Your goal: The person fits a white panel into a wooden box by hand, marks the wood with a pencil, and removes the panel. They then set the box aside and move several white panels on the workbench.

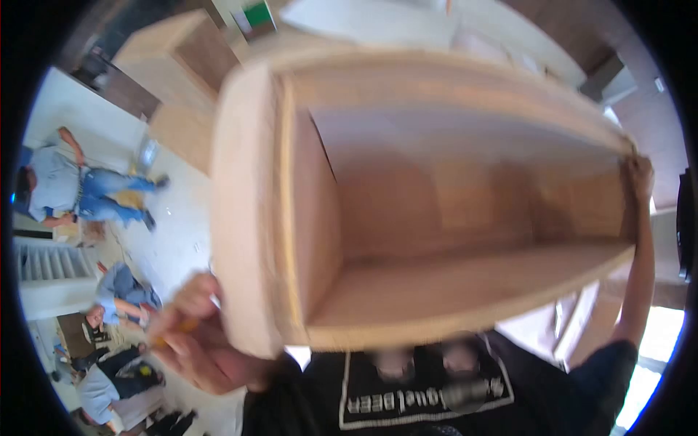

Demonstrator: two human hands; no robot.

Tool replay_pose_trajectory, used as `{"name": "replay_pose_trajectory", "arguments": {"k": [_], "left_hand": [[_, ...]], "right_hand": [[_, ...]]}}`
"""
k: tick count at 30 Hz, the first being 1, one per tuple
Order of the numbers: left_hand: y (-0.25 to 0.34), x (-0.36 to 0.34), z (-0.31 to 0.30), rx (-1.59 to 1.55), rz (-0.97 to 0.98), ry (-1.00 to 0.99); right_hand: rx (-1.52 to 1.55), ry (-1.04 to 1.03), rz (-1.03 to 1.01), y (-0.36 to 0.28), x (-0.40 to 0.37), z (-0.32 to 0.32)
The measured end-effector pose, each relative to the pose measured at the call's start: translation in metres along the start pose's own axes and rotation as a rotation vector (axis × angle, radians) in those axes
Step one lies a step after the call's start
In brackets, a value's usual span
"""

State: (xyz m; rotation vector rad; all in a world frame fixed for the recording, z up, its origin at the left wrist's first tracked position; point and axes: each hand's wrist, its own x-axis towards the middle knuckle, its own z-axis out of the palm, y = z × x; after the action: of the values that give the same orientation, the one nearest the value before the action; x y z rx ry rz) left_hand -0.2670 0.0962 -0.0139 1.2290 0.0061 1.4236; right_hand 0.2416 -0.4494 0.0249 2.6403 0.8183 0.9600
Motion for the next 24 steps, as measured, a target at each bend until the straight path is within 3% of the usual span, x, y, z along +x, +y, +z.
{"name": "replay_pose_trajectory", "arguments": {"k": [3,8,15,24], "left_hand": [[0.007,0.003,0.009,0.163,0.021,0.065],[0.011,-0.004,0.02,0.291,0.021,0.141],[0.011,0.0,0.021,0.342,0.054,0.124],[0.012,-0.001,0.021,0.329,0.045,0.113]], "right_hand": [[0.256,0.05,0.226,0.002,0.01,0.004],[0.257,0.057,0.32,-0.021,0.008,-0.017],[0.255,0.108,0.21,-0.011,0.007,-0.01],[0.277,0.1,0.279,-0.017,0.007,-0.011]]}}
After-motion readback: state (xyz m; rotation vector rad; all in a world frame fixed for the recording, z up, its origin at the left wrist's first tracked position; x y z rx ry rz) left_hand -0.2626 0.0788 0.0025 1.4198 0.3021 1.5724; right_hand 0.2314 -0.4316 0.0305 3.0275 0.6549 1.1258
